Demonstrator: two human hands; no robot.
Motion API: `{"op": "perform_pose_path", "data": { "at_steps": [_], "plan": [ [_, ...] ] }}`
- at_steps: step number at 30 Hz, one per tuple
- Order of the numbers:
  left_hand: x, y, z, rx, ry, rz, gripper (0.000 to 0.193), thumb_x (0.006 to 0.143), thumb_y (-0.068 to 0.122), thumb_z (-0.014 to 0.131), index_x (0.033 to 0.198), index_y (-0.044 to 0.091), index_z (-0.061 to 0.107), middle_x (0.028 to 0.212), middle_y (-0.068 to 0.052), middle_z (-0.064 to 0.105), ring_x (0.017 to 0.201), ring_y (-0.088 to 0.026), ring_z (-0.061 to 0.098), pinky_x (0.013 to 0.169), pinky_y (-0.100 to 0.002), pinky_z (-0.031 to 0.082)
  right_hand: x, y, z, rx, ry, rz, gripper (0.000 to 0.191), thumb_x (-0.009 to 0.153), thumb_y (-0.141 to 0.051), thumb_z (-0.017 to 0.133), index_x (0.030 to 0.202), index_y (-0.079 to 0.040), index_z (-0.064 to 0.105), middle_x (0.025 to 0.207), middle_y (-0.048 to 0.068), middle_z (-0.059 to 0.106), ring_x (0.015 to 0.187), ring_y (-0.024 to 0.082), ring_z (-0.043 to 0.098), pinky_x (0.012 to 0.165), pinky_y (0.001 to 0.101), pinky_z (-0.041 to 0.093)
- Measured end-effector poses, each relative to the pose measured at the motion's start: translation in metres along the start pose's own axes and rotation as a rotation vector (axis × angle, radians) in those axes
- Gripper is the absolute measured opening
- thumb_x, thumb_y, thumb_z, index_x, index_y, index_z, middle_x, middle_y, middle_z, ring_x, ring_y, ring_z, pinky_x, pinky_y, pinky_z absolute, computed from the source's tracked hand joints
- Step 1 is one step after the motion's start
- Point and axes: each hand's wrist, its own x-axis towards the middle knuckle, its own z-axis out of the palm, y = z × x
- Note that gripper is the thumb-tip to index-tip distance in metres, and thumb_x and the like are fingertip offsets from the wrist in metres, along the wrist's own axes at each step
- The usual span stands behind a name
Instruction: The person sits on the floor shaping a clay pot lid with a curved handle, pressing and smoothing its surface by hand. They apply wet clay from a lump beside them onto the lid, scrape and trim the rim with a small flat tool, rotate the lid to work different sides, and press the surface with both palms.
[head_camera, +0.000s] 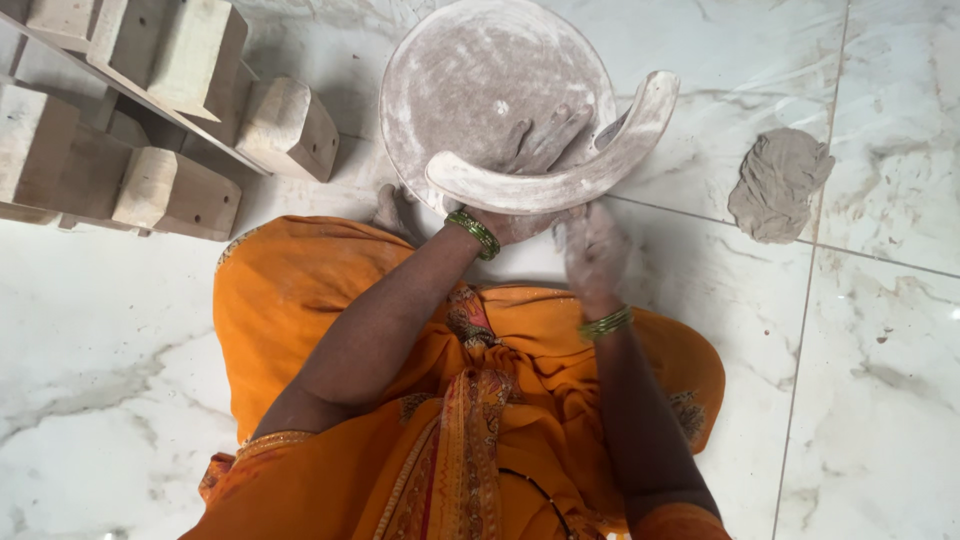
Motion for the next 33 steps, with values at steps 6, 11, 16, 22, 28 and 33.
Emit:
{"op": "perform_pose_path", "data": {
  "at_steps": [6,11,16,22,28,33],
  "plan": [
    [0.000,-0.002,-0.006,-0.144,-0.076,-0.031,0.091,0.092,0.083,0.030,0.164,0.028,0.023,0.173,-0.006,0.007,0.159,-0.023,0.004,0.130,-0.052,0.005,0.009,0.040,-0.006,-0.507,0.076,-0.034,0.021,0.091,0.004,0.055,0.074,-0.007,0.053,0.055,0.003,0.049,0.046,0.016,0.048,0.043,0.0292,0.042],
    [0.000,-0.002,-0.004,-0.185,-0.082,-0.013,0.087,0.091,0.084,0.029,0.163,0.034,0.027,0.173,-0.006,0.008,0.159,-0.024,0.003,0.129,-0.053,0.005,-0.005,0.037,0.007,0.011,0.041,0.090,0.023,0.094,0.002,0.053,0.074,-0.009,0.050,0.059,0.003,0.052,0.047,0.010,0.049,0.038,0.0228,0.042],
    [0.000,-0.004,-0.004,-0.161,-0.097,-0.016,0.085,0.090,0.084,0.028,0.160,0.036,0.032,0.172,-0.007,0.009,0.158,-0.023,0.004,0.129,-0.053,0.005,0.006,0.007,-0.005,-0.251,0.104,-0.079,0.008,0.096,-0.002,0.056,0.089,-0.005,0.057,0.068,0.005,0.059,0.056,0.010,0.054,0.048,0.0239,0.046],
    [-0.003,-0.004,-0.001,-0.175,-0.056,-0.005,0.080,0.095,0.080,0.028,0.161,0.034,0.035,0.172,-0.006,0.011,0.159,-0.024,0.005,0.129,-0.054,0.005,-0.001,-0.024,-0.006,-0.100,0.005,0.168,0.008,0.102,-0.009,0.059,0.101,-0.004,0.065,0.072,0.004,0.067,0.058,0.010,0.061,0.053,0.0264,0.051],
    [0.000,-0.004,0.001,-0.125,-0.102,-0.004,0.075,0.098,0.076,0.029,0.161,0.035,0.031,0.173,-0.006,0.010,0.160,-0.023,0.005,0.129,-0.055,0.004,-0.004,-0.010,-0.008,-0.233,0.016,0.050,0.011,0.104,-0.011,0.059,0.099,-0.005,0.066,0.072,0.003,0.067,0.058,0.010,0.061,0.052,0.0267,0.052],
    [0.000,-0.004,-0.001,-0.083,-0.082,-0.012,0.082,0.093,0.080,0.028,0.161,0.035,0.028,0.171,-0.006,0.010,0.157,-0.022,0.005,0.127,-0.053,0.005,-0.002,0.007,-0.008,-0.167,-0.004,0.170,0.030,0.112,-0.008,0.055,0.082,-0.008,0.053,0.072,0.006,0.054,0.059,0.011,0.051,0.049,0.0217,0.052]
  ]
}}
